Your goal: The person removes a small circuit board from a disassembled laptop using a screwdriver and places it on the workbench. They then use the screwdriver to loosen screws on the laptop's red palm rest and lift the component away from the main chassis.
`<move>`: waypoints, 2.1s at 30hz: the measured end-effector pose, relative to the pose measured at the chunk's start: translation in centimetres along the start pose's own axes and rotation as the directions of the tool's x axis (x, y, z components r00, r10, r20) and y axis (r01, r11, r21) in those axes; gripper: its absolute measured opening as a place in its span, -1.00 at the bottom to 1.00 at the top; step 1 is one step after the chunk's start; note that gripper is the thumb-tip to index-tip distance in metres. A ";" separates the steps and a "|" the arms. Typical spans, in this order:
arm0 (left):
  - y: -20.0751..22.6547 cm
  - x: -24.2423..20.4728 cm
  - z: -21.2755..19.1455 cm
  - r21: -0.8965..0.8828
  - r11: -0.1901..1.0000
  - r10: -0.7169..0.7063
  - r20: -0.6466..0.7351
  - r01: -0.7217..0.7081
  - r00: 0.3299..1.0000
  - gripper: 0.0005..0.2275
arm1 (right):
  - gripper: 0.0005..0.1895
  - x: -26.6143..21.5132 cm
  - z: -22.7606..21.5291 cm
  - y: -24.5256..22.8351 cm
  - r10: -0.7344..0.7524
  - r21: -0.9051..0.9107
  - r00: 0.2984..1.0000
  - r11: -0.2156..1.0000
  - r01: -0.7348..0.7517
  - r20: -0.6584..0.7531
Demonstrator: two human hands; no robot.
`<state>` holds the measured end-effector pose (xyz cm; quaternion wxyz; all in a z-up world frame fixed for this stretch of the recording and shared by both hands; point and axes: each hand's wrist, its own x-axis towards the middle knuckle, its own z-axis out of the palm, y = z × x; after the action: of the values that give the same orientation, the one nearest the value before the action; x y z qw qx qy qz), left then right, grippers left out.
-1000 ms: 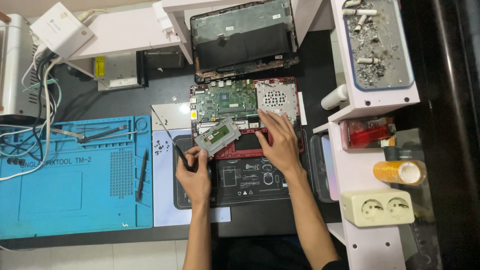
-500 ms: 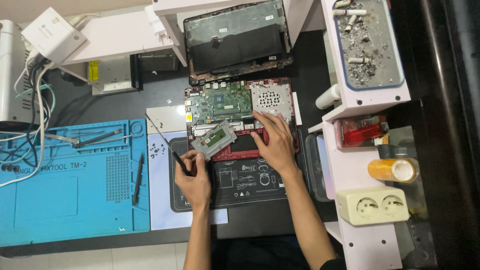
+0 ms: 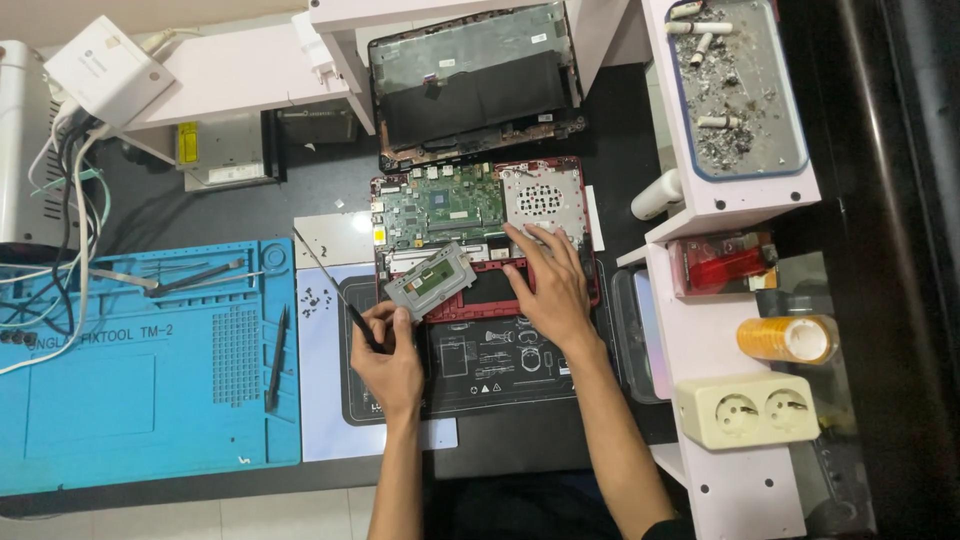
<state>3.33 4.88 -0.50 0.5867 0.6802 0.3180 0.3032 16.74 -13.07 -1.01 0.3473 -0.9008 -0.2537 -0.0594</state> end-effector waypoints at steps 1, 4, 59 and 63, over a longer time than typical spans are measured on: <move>0.2 0.0 0.0 0.000 1.000 0.000 -0.003 0.000 1.000 -0.88 | -0.43 0.0 -0.1 -0.2 -0.002 0.001 1.000 1.000 0.002 0.002; 0.4 0.1 -0.1 -0.020 1.000 0.009 -0.007 -0.009 1.000 -0.88 | -0.43 0.0 -0.6 -0.8 -0.020 -0.018 1.000 1.000 0.020 0.004; -1.9 18.2 -4.6 0.135 0.985 0.114 -0.041 -0.108 0.993 -0.66 | -0.42 0.5 -0.7 -0.9 -0.026 0.000 1.000 1.000 0.026 -0.008; -0.7 15.7 -4.2 -0.157 0.988 0.011 -0.016 -0.013 1.000 -0.67 | -0.41 0.4 -0.8 -0.7 -0.012 0.125 0.996 0.992 0.022 -0.085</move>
<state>9.64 19.87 -0.06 0.6342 0.6315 0.2934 0.3359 16.75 -12.98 0.14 0.4131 -0.8717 -0.2499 -0.0841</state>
